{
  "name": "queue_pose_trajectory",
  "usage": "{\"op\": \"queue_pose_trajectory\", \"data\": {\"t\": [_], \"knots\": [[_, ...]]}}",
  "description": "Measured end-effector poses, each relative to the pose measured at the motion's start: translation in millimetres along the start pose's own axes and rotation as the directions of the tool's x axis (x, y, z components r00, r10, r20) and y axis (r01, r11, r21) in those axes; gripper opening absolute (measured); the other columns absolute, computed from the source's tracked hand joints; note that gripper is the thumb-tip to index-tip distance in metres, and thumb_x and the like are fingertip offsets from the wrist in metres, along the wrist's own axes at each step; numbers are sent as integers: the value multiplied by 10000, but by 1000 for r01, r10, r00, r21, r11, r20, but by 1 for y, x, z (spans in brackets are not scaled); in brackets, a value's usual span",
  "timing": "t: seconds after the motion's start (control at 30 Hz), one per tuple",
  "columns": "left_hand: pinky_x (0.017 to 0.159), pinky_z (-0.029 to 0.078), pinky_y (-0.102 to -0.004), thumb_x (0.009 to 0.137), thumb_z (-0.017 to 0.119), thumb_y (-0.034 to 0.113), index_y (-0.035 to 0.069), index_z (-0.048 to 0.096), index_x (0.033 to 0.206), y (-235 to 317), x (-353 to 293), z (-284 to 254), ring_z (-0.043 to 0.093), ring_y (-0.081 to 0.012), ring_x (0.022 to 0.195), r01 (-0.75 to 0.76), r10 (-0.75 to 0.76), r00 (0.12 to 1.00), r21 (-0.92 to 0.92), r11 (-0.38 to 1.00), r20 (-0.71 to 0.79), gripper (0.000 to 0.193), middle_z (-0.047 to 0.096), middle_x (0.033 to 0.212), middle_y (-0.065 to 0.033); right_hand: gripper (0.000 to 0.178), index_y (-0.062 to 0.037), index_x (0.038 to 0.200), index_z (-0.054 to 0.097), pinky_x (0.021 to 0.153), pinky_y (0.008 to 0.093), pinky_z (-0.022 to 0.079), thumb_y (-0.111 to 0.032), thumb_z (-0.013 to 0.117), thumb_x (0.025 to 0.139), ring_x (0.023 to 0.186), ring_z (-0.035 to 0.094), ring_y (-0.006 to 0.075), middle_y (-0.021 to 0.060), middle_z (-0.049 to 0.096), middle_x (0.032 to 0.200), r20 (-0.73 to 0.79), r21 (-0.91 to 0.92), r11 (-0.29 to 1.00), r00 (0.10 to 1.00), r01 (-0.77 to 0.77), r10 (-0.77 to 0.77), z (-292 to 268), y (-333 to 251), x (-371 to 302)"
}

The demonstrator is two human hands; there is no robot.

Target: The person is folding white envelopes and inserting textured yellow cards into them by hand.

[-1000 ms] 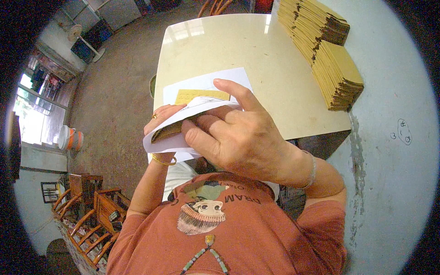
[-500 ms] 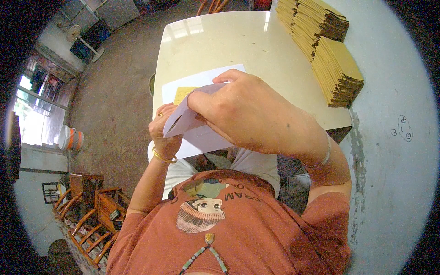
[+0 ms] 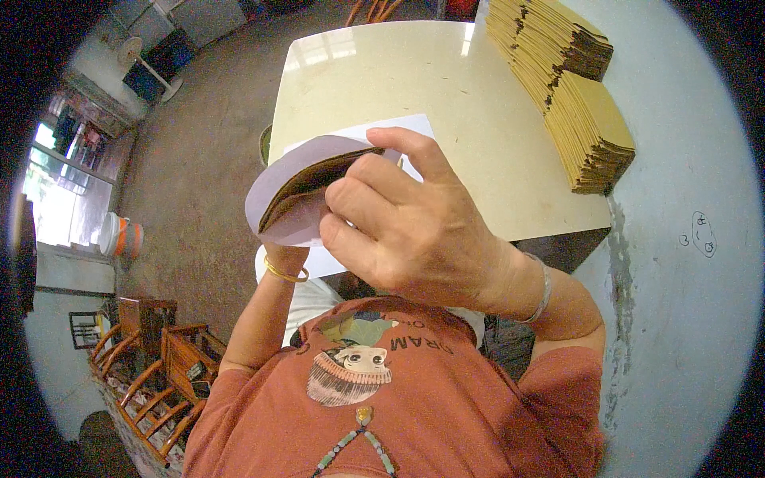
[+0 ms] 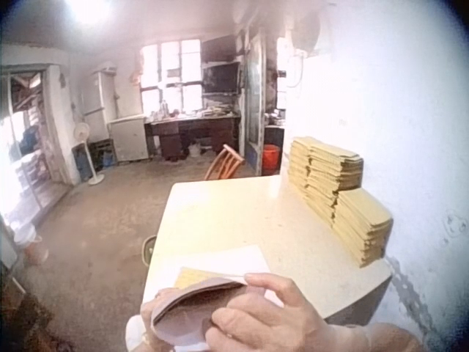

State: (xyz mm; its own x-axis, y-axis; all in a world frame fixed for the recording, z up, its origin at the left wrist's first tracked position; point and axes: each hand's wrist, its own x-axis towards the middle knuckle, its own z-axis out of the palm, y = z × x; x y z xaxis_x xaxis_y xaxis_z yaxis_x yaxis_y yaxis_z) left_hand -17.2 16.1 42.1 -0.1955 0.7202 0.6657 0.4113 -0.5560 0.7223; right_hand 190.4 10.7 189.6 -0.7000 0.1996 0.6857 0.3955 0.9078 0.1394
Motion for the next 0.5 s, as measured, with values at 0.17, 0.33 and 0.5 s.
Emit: {"op": "queue_pose_trajectory", "data": {"t": [0.17,0.33,0.5], "knots": [[837,458,-333,707,665,-9,17,696,905,-1,-2,2,663,-221,783,116,-120,993,-169,979,-14,202,693,810,-97,115,-110,801,651,1004,464,361,-106,672,688,815,609,156,9,629,911,-10,-39,997,998,-65,65,0,-6,0],[839,455,-336,695,676,-3,14,694,895,2,1,5,666,-224,785,195,-203,979,-210,958,-19,201,696,822,-101,78,-99,797,632,1046,510,307,-99,661,725,908,633,173,54,666,985,23,-62,991,992,-121,123,-5,-10,2],[848,456,-346,700,677,2,13,695,896,4,3,1,669,-226,791,108,-110,994,-121,987,-10,196,699,824,-103,82,-80,805,630,1055,511,299,-92,652,727,907,638,177,61,668,980,10,-93,983,987,-158,160,-1,-12,-1]]}}
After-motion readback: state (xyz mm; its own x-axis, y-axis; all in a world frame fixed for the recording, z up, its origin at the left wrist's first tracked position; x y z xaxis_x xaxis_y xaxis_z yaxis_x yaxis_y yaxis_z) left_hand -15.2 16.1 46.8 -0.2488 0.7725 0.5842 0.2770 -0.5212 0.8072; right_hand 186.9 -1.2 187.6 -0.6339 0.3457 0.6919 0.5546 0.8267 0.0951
